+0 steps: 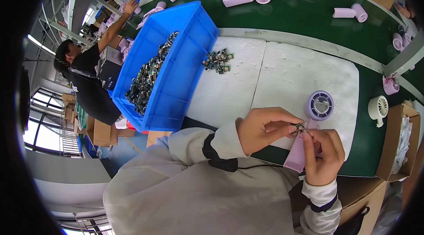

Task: The person picks up a circuit board and a pink fan housing, connects a wire to the board, and fits the board into the housing. They then set the assembly aside and repeat the process with a new set of components.

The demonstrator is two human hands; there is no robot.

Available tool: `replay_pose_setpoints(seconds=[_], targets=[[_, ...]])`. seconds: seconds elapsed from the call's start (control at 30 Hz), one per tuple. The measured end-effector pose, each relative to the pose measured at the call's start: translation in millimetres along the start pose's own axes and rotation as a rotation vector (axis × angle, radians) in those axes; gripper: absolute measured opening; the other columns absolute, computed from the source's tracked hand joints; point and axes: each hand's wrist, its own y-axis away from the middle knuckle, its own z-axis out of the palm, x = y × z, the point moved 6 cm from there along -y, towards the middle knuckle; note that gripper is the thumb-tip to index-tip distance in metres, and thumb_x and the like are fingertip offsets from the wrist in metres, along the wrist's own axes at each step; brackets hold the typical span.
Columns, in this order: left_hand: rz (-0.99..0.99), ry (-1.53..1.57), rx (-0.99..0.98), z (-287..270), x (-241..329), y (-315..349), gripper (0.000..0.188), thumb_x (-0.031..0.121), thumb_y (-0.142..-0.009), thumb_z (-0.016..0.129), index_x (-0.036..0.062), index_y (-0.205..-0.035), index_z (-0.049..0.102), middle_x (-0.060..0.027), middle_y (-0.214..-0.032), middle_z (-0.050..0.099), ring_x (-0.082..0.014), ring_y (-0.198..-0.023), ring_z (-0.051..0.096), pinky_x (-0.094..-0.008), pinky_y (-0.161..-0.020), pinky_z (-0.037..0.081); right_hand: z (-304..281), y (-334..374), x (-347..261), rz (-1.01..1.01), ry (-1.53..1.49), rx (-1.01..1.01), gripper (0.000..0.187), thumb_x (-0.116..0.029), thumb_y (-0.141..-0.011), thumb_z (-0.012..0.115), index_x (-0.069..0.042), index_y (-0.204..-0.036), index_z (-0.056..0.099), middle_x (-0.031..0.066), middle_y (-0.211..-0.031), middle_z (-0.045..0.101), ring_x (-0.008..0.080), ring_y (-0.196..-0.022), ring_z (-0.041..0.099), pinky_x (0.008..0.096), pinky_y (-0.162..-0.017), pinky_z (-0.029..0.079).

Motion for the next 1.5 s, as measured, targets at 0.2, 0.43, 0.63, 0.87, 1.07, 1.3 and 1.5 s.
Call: replay_pose_setpoints(seconds=[0.2, 0.43, 0.63, 0.87, 1.07, 1.3, 1.5], targets=[[-0.007, 0.001, -0.011, 5, -3, 0, 0.026, -0.006, -0.099, 0.058, -0.0036, -0.124, 0.066, -0.0139, -0.117, 0.067, -0.0198, -0.106, 0.069, -0.0312, -0.091, 0.058, -5, 1, 11, 0.028, 0.059, -0.012, 0.01, 0.001, -0.087, 0.072, 0.003, -0.097, 0.071, 0.0093, -0.085, 0.062, 0.0155, -0.067, 0.055, 0.0274, -0.061, 0.044], [0.036, -0.02, 0.027, 1, -2, -3, 0.026, -0.006, -0.1, 0.057, -0.0036, -0.125, 0.065, -0.0135, -0.118, 0.066, -0.0196, -0.108, 0.068, -0.0311, -0.091, 0.059, -2, -8, 5, -0.19, 0.113, 0.035, 0.015, 0.003, -0.08, 0.074, 0.001, -0.095, 0.073, 0.0118, -0.085, 0.066, 0.0265, -0.076, 0.062, 0.0344, -0.068, 0.051], [0.052, 0.0, -0.016, 7, 0, -3, 0.027, -0.004, -0.101, 0.057, -0.0046, -0.127, 0.064, -0.0145, -0.12, 0.065, -0.022, -0.11, 0.068, -0.0356, -0.095, 0.06, -4, -1, 4, -0.211, 0.075, 0.066, 0.014, 0.001, -0.078, 0.076, 0.0, -0.092, 0.073, 0.0098, -0.083, 0.066, 0.0257, -0.076, 0.061, 0.0341, -0.067, 0.05], [0.042, -0.007, -0.036, 7, 0, -1, 0.027, -0.004, -0.101, 0.058, -0.0044, -0.127, 0.063, -0.015, -0.121, 0.065, -0.0226, -0.11, 0.067, -0.0371, -0.097, 0.06, -5, 1, 6, -0.177, 0.067, 0.061, 0.012, -0.001, -0.078, 0.076, 0.0, -0.09, 0.073, 0.0085, -0.081, 0.066, 0.024, -0.074, 0.06, 0.0331, -0.065, 0.049], [0.037, 0.03, -0.013, 8, -2, -1, 0.026, -0.003, -0.1, 0.059, -0.004, -0.126, 0.065, -0.014, -0.117, 0.067, -0.022, -0.109, 0.068, -0.0359, -0.095, 0.06, -1, 2, 9, -0.172, 0.008, 0.061, 0.011, -0.001, -0.078, 0.076, -0.001, -0.088, 0.073, 0.007, -0.076, 0.062, 0.0208, -0.072, 0.059, 0.0314, -0.064, 0.048], [0.13, -0.236, 0.021, 9, 5, 4, 0.027, -0.006, -0.096, 0.064, -0.003, -0.123, 0.069, -0.0151, -0.112, 0.068, -0.0204, -0.102, 0.07, -0.0317, -0.087, 0.06, -3, 3, 2, -0.18, 0.039, 0.067, 0.011, 0.001, -0.078, 0.076, 0.0, -0.088, 0.073, 0.0056, -0.073, 0.06, 0.0182, -0.068, 0.057, 0.0296, -0.06, 0.046], [0.349, -0.716, 0.123, 25, 26, 16, 0.032, -0.011, -0.092, 0.065, -0.003, -0.123, 0.07, -0.0171, -0.107, 0.067, -0.0212, -0.097, 0.07, -0.0291, -0.081, 0.056, 0, 11, 3, -0.011, -0.106, 0.136, 0.011, 0.002, -0.078, 0.077, 0.002, -0.088, 0.073, 0.0042, -0.071, 0.059, 0.012, -0.06, 0.054, 0.0258, -0.056, 0.044]])
